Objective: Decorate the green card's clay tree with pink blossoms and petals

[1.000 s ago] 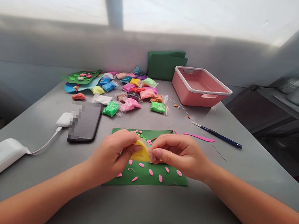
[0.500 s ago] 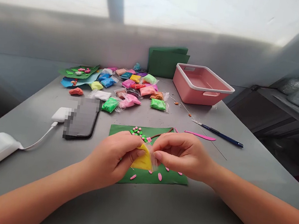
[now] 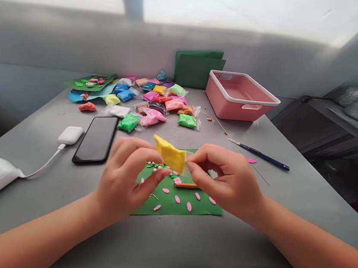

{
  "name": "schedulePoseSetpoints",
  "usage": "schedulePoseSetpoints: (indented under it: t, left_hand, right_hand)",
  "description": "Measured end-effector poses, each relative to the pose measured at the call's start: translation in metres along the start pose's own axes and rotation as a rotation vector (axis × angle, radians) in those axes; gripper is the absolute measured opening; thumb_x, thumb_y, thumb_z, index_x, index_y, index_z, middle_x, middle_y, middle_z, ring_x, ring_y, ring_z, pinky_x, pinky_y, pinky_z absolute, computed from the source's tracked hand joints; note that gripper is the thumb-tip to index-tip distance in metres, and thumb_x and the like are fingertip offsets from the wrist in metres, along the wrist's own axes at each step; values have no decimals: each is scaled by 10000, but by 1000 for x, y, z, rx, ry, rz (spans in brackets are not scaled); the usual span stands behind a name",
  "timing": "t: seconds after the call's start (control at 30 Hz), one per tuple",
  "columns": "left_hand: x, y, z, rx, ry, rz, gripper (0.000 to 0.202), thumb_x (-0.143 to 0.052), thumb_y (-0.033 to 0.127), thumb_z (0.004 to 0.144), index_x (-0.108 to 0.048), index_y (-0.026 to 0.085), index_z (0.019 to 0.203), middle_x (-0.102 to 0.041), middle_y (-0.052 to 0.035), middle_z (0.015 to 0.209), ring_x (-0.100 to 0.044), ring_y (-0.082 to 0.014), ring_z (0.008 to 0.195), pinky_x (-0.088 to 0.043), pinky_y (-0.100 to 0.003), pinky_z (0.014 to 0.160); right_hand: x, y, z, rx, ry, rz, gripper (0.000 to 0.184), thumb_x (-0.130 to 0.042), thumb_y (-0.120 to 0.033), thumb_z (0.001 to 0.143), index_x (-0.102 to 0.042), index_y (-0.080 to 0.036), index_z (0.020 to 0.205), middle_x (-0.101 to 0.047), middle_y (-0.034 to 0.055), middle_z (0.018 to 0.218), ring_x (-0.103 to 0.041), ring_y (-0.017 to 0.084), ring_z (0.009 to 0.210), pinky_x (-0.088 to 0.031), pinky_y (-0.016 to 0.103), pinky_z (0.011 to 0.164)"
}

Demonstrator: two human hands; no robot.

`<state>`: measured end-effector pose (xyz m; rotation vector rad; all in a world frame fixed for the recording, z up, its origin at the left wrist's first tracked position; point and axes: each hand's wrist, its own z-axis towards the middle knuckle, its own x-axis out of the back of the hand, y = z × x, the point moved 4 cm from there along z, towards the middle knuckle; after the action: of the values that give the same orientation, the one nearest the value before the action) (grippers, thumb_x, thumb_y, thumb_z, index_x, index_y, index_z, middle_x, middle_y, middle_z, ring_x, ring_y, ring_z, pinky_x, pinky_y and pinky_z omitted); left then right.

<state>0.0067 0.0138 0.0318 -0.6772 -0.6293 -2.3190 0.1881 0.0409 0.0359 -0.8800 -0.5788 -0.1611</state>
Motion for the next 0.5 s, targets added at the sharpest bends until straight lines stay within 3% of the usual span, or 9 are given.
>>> schedulePoseSetpoints:
  t: [0.1, 0.2, 0.37, 0.5]
  left_hand:
    - [-11, 5, 0, 82, -213, -260, 153, -570, 324, 960, -561, 208, 861, -636, -6, 740, -582, -151, 694, -498, -268, 622]
    - [-17, 6, -3, 154, -289, -320, 287, -516, 425, 974, -520, 198, 800, -575, 8, 682, -511, -128, 608, -442, -247, 536]
    - [-17, 10, -4, 79, -256, -271, 267, -416, 130, 968, -392, 224, 720, -442, 40, 622, -387, -123, 570, -380, -245, 536]
    - [-14, 17, -1, -13, -170, -165, 307, -459, 66, 915, -332, 235, 692, -386, 42, 604, -334, -139, 575, -334, -266, 533]
  right_hand:
    - [-6, -11, -7, 224, 61, -123, 155, -552, -96, 901, -592, -187, 783, -603, 0, 659, -514, 100, 580, -429, 221, 525]
    - [-16, -17, -15, 387, 46, -203, 166, -530, -106, 935, -575, -175, 792, -583, 23, 672, -498, 121, 604, -431, 254, 559]
    - [-21, -17, -16, 385, 49, -198, 196, -500, -81, 916, -526, -192, 756, -515, -1, 634, -441, 116, 579, -400, 260, 550]
    - [-17, -19, -16, 358, 97, -242, 213, -487, -70, 883, -484, -209, 722, -456, -21, 619, -400, 107, 560, -370, 243, 518]
